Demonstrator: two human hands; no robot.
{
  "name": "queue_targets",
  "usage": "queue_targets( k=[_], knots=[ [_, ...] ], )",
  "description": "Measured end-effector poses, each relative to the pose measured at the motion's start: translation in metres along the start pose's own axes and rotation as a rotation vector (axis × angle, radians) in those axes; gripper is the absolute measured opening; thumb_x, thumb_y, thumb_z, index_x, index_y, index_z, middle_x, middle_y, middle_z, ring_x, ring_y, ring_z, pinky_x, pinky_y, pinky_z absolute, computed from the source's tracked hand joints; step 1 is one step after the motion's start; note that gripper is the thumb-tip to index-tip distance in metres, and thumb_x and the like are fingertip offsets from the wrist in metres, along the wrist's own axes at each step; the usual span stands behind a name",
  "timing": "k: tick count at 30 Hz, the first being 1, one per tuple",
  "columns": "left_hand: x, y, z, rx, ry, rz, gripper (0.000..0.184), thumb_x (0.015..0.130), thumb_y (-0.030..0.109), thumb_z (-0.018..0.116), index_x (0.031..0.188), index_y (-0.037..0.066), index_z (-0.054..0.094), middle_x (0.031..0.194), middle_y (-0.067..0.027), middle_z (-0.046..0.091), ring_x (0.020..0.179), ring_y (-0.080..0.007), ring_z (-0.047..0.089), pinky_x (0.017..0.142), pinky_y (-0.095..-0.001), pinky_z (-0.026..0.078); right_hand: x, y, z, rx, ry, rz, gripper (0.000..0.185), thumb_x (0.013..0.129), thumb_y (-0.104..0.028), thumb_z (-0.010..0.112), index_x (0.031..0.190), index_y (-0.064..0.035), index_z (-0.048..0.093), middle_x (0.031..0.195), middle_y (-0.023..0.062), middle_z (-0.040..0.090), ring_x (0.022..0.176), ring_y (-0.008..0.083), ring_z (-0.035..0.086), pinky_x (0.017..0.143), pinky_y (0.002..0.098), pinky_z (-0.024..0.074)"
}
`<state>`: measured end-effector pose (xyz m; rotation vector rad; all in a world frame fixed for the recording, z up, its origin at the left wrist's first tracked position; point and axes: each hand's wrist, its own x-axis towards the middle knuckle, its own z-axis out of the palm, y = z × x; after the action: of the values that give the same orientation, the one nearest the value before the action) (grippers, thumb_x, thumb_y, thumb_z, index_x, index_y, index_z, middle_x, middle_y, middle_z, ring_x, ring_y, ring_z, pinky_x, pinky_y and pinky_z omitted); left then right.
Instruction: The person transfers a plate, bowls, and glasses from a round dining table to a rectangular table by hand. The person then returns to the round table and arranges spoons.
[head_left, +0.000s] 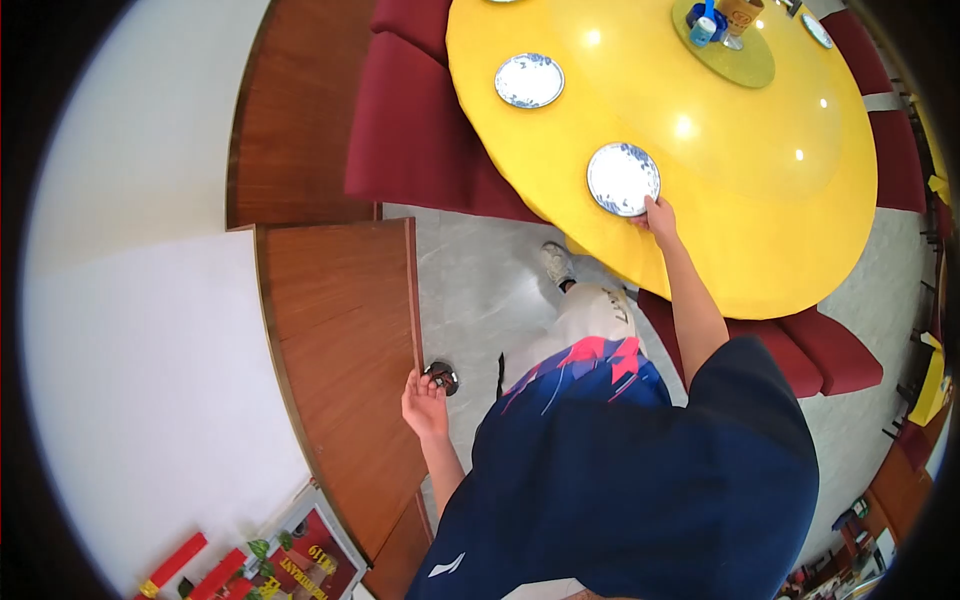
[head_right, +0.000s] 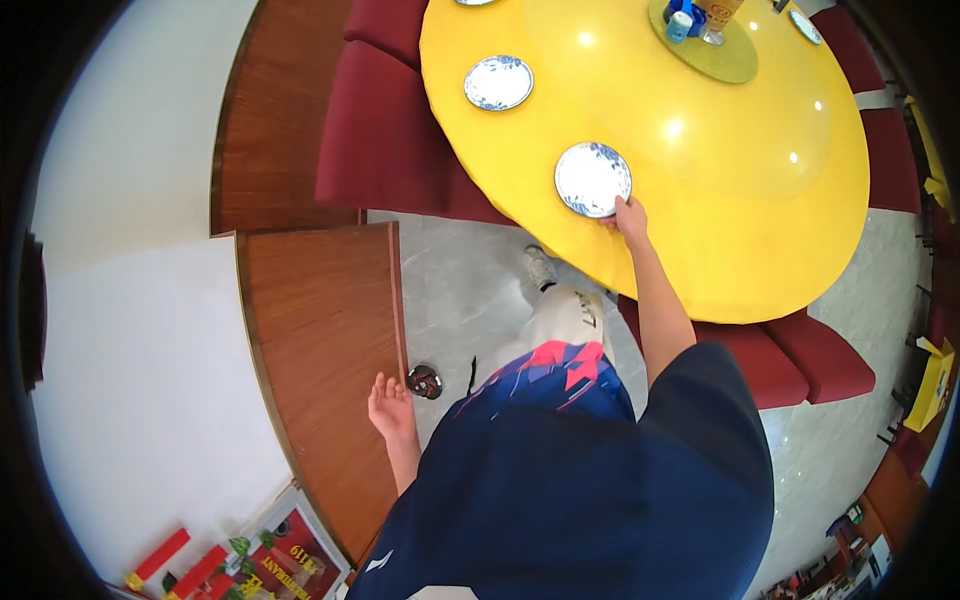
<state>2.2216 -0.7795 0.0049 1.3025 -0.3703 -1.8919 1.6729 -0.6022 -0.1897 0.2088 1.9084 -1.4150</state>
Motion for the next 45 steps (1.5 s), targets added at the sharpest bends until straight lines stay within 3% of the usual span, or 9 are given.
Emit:
queue_targets(
  k=[6,10,16,23,32,38,41,43,45],
  knots=[
    [0.053,0.020,0.031,0.010,-0.093,-0.075,0.040,0.092,0.030,0.048,0.125,0.008,0.050,0.094,-0.0077,0.060,0.084,-0.0179,0.054,0.075,-0.0332,0.044,0.008,-0.038,0.086,0.043,0.149,-0.067,0.031,0.095,-0.025,0.049,0.105,0.0037,0.051,0.081,0.0124,0.066,0.059,0.0187,0.068,0.048,0.0284,0.0489],
    [0.088,0.049,0.038,0.024,-0.060,-0.175,0.046,0.092,0.030,0.048,0.133,0.010,0.044,0.092,-0.0081,0.057,0.083,-0.0187,0.052,0.075,-0.0329,0.044,0.010,-0.047,0.118,-0.070,0.320,-0.323,0.025,0.095,-0.023,0.051,0.095,0.0018,0.053,0.072,0.0101,0.062,0.052,0.0165,0.061,0.049,0.0298,0.0469],
    [0.156,0.108,0.042,0.222,-0.076,-0.201,0.048,0.091,0.034,0.048,0.134,0.014,0.044,0.090,-0.0048,0.056,0.083,-0.0161,0.051,0.076,-0.0308,0.043,0.027,-0.054,0.149,-0.124,0.372,-0.386,0.022,0.096,-0.023,0.053,0.093,-0.0016,0.052,0.070,0.0052,0.057,0.050,0.0104,0.051,0.047,0.0246,0.0413],
    [0.203,0.193,0.041,0.231,-0.093,-0.139,0.050,0.091,0.032,0.046,0.136,0.010,0.041,0.091,-0.0079,0.056,0.085,-0.0171,0.052,0.078,-0.0312,0.043,0.051,-0.082,0.201,0.172,0.332,-0.223,0.024,0.095,-0.022,0.053,0.095,0.0017,0.053,0.074,0.0046,0.058,0.053,0.0098,0.052,0.049,0.0236,0.0443],
    [0.231,0.237,0.035,0.199,-0.067,-0.173,0.046,0.093,0.033,0.046,0.133,0.011,0.045,0.090,-0.0071,0.058,0.085,-0.0169,0.053,0.077,-0.0307,0.044,0.103,-0.126,0.238,0.216,0.352,0.023,0.024,0.094,-0.019,0.050,0.099,0.0043,0.053,0.074,0.0098,0.061,0.055,0.0140,0.058,0.046,0.0255,0.0461],
    [0.290,0.241,0.082,0.345,-0.225,-0.352,0.042,0.095,0.030,0.046,0.131,0.009,0.046,0.087,-0.0073,0.060,0.082,-0.0167,0.055,0.076,-0.0302,0.044,0.117,-0.131,0.239,0.166,0.503,0.207,0.029,0.090,-0.019,0.050,0.098,0.0080,0.057,0.076,0.0147,0.067,0.059,0.0189,0.067,0.047,0.0267,0.0492],
    [0.331,0.240,0.142,0.412,-0.399,-0.386,0.042,0.095,0.030,0.046,0.131,0.008,0.046,0.088,-0.0076,0.061,0.082,-0.0162,0.055,0.076,-0.0295,0.044,0.120,-0.129,0.239,-0.153,0.506,0.266,0.034,0.089,-0.025,0.051,0.090,0.0078,0.061,0.071,0.0169,0.068,0.053,0.0204,0.067,0.049,0.0294,0.0520],
    [0.351,0.234,0.188,0.517,-0.474,-0.391,0.042,0.096,0.030,0.046,0.130,0.006,0.046,0.087,-0.0072,0.060,0.083,-0.0160,0.055,0.076,-0.0293,0.044,0.115,-0.133,0.233,-0.450,0.449,0.176,0.041,0.087,-0.026,0.045,0.093,0.0128,0.058,0.079,0.0219,0.069,0.055,0.0244,0.067,0.060,0.0295,0.0556],
    [0.376,0.230,0.229,0.607,-0.554,-0.412,0.042,0.096,0.031,0.046,0.130,0.007,0.046,0.086,-0.0067,0.059,0.083,-0.0162,0.054,0.076,-0.0298,0.044,0.113,-0.131,0.245,-0.289,0.548,0.185,0.042,0.086,-0.027,0.046,0.094,0.0133,0.057,0.078,0.0222,0.068,0.056,0.0259,0.068,0.059,0.0312,0.0561]
  ],
)
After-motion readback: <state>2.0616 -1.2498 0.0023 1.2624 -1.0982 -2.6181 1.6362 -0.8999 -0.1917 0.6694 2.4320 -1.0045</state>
